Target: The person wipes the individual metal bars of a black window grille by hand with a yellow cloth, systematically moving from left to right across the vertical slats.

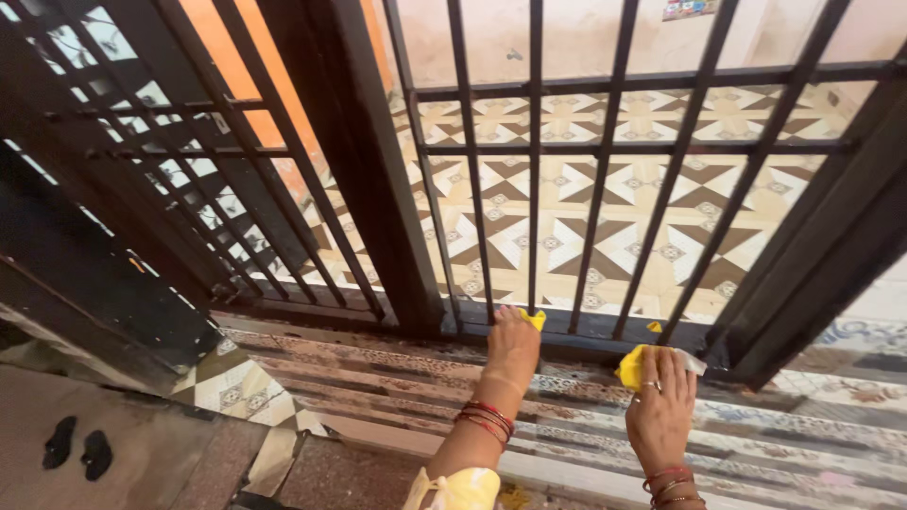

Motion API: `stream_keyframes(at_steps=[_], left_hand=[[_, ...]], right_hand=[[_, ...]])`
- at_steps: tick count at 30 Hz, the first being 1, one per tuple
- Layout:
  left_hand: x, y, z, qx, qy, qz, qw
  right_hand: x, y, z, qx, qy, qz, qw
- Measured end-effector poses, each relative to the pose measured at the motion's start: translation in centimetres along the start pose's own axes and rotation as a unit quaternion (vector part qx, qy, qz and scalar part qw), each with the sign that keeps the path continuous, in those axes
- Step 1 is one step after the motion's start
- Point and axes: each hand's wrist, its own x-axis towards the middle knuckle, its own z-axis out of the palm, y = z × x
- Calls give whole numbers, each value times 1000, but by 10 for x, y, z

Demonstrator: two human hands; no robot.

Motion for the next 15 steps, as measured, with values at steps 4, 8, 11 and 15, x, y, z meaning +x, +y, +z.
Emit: stream_keyframes(at_steps=[4,8,11,15], left_hand=[[1,2,1,27,-23,6,999],[0,5,-1,43,-44,16,998],[3,6,-4,36,-31,17,999],[5,6,-16,-1,-76,24,997]], right_hand=[[35,-30,3,1,-116,-24,993],[42,-65,36,-5,-103,-115,988],[37,-90,73,-22,-125,-135,983],[29,-116,123,159,-128,-126,971]])
